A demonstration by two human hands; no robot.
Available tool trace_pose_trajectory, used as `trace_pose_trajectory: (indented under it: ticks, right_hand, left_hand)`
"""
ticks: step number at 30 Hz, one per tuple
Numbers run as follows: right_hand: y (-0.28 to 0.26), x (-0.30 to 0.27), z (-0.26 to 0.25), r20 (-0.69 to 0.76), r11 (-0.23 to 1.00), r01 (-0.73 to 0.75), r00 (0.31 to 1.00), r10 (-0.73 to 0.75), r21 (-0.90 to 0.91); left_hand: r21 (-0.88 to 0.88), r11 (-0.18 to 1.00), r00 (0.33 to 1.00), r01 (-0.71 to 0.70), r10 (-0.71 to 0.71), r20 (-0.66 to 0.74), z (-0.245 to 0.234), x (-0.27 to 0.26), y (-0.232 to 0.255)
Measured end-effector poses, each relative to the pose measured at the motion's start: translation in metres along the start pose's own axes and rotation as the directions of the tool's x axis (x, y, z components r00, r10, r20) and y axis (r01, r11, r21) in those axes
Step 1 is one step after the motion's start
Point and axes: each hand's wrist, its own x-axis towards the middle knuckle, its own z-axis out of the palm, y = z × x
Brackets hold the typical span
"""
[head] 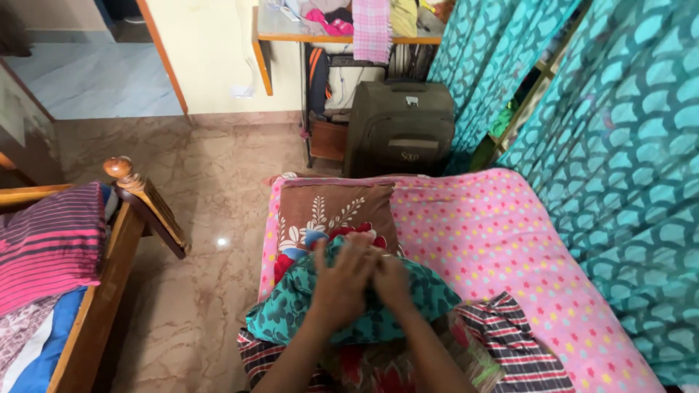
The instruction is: The person is seen arranging and fluffing pillows on a bed.
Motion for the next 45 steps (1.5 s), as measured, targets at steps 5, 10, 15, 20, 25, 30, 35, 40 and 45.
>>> trace_pose_trajectory:
  ticks: [5, 10, 15, 20, 25, 30, 35, 40, 45]
  right_hand:
    - [0.027, -0.011, -0.102, -0.110, 0.937, -0.346, 0.931, 0.349, 0.053]
    - [0.083, -0.037, -0.098, 0.464, 0.853, -0.354, 0.872, 0.153, 0.384]
    - [0.018, -0.006, -0.125, 0.241, 0.781, -0.550, 0.834, 0.496, 0.295]
    - [-0.044, 0.049, -0.158, -0.109, 0.622, 0.059, 0.993, 0.042, 0.781]
    - [-0.081, 0.073, -0.152, 0.004, 0.851, 0.112, 0.991, -0.133, 0.514]
    - [-0.051, 0.033, -0.064, 0.354, 0.998, 0.048, 0.933, -0.057, 0.035]
    - [0.005, 0.039, -0.050, 0.575, 0.994, -0.096, 0.817, 0.047, 0.056]
    - [0.027, 0.050, -0.031, 0.796, 0.989, -0.137, 0.604, 0.040, 0.055]
    - [-0.007, 0.032, 0.006, 0.720, 0.970, -0.096, 0.654, 0.232, -0.225]
  left_hand:
    - [0.032, 0.999, 0.783, 0.012, -0.030, 0.621, -0.016, 0.030, 0.029]
    - [0.178, 0.984, 0.656, -0.001, -0.134, 0.743, 0.027, 0.020, 0.006]
    - [0.075, 0.973, 0.840, 0.219, -0.227, 0.493, -0.005, 0.066, -0.024]
    - [-0.176, 0.947, 0.954, 0.269, -0.237, 0.184, -0.053, 0.111, -0.056]
    - [-0.171, 0.851, 0.723, 0.496, -0.296, 0.624, -0.036, 0.077, -0.105]
    - [0.099, 0.921, 0.541, 0.378, -0.306, 0.783, 0.023, 0.019, -0.105]
    - [0.154, 0.907, 0.425, 0.392, -0.327, 0.844, 0.012, 0.043, -0.072]
    - [0.035, 0.958, 0.274, 0.285, -0.117, 0.955, 0.113, -0.005, -0.114]
    - [0.125, 0.912, 0.377, 0.391, -0.282, 0.882, 0.140, -0.046, -0.128]
